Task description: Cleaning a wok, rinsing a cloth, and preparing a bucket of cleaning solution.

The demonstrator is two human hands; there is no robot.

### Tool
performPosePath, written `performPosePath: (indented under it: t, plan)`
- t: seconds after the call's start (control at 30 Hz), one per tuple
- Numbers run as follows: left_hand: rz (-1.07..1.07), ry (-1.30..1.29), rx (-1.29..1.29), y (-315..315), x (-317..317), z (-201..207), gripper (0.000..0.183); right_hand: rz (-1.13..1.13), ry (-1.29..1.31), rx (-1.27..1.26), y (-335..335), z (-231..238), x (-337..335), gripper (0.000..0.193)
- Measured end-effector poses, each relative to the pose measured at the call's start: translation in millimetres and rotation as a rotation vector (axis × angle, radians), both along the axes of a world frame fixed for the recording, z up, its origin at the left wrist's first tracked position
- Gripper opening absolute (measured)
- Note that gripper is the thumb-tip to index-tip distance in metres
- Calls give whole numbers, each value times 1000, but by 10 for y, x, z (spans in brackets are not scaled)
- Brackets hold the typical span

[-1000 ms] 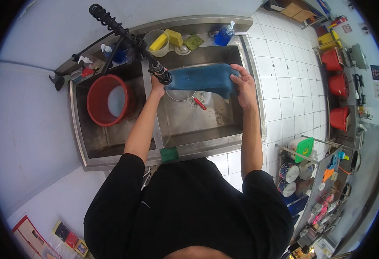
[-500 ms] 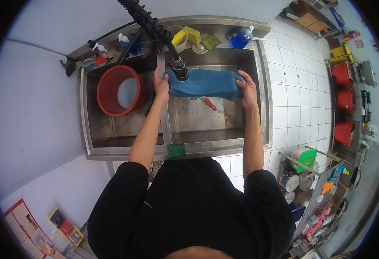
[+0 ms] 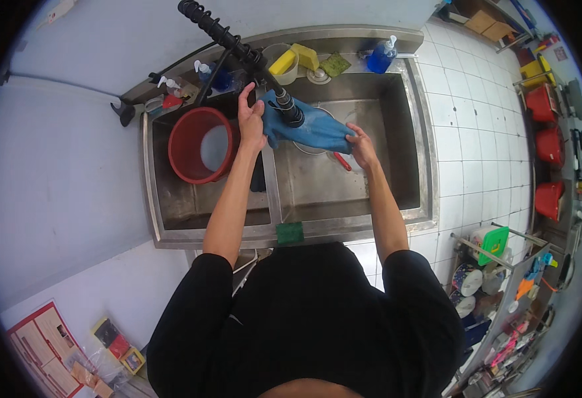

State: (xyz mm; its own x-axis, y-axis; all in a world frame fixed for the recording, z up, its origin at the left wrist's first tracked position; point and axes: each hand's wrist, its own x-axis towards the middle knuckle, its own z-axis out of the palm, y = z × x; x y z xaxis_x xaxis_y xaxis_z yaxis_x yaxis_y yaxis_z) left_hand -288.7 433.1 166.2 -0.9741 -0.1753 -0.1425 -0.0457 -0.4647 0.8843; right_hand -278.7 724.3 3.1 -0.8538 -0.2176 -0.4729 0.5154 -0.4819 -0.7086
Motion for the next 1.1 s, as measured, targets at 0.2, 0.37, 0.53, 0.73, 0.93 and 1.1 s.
performPosePath:
  t: [0.2, 0.37, 0.53, 0.73, 0.93, 1.1]
  plan:
    - [0, -71, 94, 36, -18, -34, 36, 101, -188, -189, -362, -409, 131, 50]
    - [-70, -141, 241, -141, -49, -174, 37, 280, -418, -433, -822, -522, 174, 57]
    - [-119, -287, 345, -369, 109, 34, 27, 156, -383, -705, -1196, -217, 141, 53]
    - [-134, -292, 236, -663, 467, -135, 33, 13, -235, -726, -1082, -17, -155, 35]
    - [-84, -278, 195, -606, 653, -692, 38, -50, -44, -523, -836, 204, -414, 33]
    - [-279, -553, 139, 166, 567, -767, 42, -189, -180, -690, -1138, 537, -360, 40]
